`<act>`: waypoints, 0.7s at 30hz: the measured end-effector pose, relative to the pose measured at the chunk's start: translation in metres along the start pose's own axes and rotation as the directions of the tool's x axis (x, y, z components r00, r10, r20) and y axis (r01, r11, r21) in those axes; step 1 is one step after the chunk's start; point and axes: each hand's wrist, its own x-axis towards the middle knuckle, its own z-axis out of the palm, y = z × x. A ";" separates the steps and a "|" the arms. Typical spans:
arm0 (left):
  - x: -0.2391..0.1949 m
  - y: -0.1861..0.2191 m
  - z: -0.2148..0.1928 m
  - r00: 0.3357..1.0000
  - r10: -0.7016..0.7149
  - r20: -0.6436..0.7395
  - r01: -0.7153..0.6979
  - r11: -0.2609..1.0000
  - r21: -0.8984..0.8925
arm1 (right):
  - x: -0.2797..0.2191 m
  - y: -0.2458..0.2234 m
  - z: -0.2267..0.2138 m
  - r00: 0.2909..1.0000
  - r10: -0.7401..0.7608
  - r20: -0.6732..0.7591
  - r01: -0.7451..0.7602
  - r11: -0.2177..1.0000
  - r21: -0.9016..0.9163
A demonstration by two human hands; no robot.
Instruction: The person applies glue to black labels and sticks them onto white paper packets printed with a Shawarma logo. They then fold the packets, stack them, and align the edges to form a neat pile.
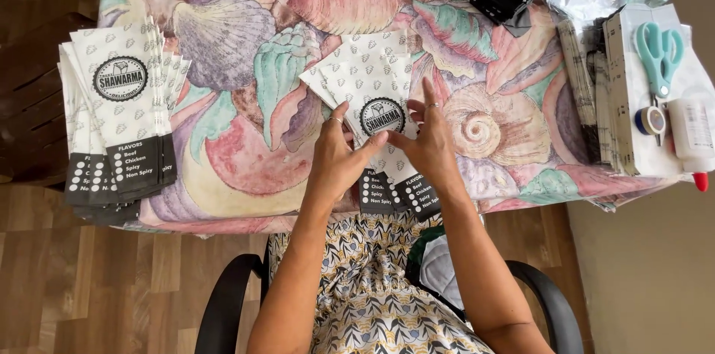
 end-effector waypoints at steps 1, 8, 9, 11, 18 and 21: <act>0.002 -0.004 0.001 1.000 0.000 -0.003 0.000 1.000 -0.001 | 0.004 0.006 0.000 1.000 -0.002 0.002 0.002 1.000 0.000; 0.001 -0.013 0.008 1.000 -0.018 -0.016 0.016 0.998 -0.066 | 0.027 0.050 0.016 0.984 0.177 -0.007 -0.178 0.982 -0.058; 0.000 -0.014 0.009 1.000 -0.022 -0.019 0.020 0.995 -0.095 | 0.033 0.061 0.020 0.983 0.183 0.023 -0.181 0.981 -0.073; -0.002 -0.011 0.010 0.999 0.002 -0.034 -0.007 0.986 -0.164 | 0.031 0.045 0.010 0.993 0.107 0.058 -0.097 0.983 -0.155; 0.003 -0.014 0.040 0.978 -0.056 -0.200 -0.091 0.750 -0.656 | 0.015 -0.049 -0.023 0.980 -0.099 0.170 0.161 0.900 -0.405; 0.016 -0.019 0.057 0.987 -0.033 -0.160 -0.121 0.505 -0.854 | 0.019 -0.067 -0.042 0.858 -0.423 0.292 0.512 0.747 -0.423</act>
